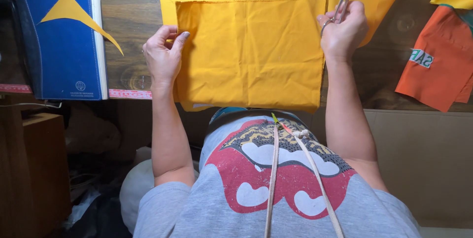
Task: Cutting a rectangular piece of yellow fabric using scissors on a wooden work surface.
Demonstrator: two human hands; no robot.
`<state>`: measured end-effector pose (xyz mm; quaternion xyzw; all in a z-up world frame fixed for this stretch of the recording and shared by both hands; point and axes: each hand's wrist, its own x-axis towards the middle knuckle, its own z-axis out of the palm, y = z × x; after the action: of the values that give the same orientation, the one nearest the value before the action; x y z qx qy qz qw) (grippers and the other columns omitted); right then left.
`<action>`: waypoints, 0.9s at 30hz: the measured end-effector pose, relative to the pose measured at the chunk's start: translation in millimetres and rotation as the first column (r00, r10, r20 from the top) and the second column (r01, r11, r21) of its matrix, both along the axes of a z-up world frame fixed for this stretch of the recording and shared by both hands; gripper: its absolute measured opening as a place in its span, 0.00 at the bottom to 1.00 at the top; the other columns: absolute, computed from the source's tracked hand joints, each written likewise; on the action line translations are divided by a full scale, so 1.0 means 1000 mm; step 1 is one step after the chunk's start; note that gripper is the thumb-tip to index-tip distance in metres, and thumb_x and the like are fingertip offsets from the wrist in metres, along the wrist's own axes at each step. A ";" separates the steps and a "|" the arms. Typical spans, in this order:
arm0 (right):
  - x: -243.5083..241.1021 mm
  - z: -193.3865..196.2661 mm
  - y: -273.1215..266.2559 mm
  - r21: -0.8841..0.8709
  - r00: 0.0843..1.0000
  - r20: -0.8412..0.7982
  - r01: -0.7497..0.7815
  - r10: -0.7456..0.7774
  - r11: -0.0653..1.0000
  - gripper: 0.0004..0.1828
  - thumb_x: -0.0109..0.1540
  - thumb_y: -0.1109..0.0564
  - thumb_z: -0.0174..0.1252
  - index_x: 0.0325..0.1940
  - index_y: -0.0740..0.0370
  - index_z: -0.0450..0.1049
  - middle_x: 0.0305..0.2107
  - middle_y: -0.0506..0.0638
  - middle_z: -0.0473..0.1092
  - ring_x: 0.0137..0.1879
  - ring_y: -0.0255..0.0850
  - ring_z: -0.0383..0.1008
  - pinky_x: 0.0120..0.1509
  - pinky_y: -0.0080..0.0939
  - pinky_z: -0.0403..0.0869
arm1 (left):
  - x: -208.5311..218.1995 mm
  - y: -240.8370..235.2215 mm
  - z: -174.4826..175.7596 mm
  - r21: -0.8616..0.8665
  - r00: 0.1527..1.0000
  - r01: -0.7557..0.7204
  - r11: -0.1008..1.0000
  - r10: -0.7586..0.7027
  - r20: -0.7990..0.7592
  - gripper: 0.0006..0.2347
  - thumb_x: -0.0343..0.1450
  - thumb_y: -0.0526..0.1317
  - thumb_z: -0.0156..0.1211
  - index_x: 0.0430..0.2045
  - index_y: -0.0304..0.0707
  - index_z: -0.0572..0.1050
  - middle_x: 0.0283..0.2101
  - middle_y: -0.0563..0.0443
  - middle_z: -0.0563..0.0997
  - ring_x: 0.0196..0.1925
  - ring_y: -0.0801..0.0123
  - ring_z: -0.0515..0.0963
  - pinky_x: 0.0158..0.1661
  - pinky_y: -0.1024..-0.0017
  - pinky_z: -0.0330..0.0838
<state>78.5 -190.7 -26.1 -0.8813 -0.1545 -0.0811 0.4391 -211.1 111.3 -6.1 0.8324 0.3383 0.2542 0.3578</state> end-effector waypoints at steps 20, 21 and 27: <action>0.005 0.030 0.001 0.104 0.990 -0.127 -0.052 0.066 0.993 0.19 0.50 0.68 0.75 0.39 0.60 0.73 0.25 0.45 0.77 0.30 0.30 0.80 0.37 0.33 0.80 | -0.001 -0.006 0.023 -0.340 0.928 0.105 0.934 0.031 0.372 0.05 0.75 0.33 0.69 0.36 0.34 0.76 0.33 0.55 0.79 0.31 0.79 0.77 0.31 0.80 0.74; 0.009 0.034 0.002 0.119 0.992 -0.098 -0.070 0.082 0.990 0.21 0.49 0.69 0.76 0.39 0.60 0.73 0.25 0.46 0.78 0.30 0.31 0.81 0.38 0.33 0.82 | 0.001 -0.005 0.029 -0.321 0.918 0.121 0.939 0.017 0.395 0.05 0.76 0.33 0.68 0.37 0.33 0.76 0.35 0.52 0.80 0.32 0.77 0.78 0.33 0.79 0.75; 0.052 0.002 0.007 -0.062 0.997 -0.040 -0.076 0.073 0.995 0.13 0.48 0.62 0.70 0.35 0.56 0.78 0.24 0.41 0.74 0.27 0.30 0.73 0.25 0.36 0.70 | 0.022 0.030 -0.007 -0.185 0.968 0.034 0.982 0.013 0.250 0.08 0.74 0.34 0.72 0.30 0.39 0.76 0.28 0.60 0.74 0.29 0.82 0.69 0.29 0.81 0.66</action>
<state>130.6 -183.3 -24.6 -0.8898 -0.1814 -0.0431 0.4165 -189.2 140.8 -13.4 0.7580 0.3085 0.3222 0.4758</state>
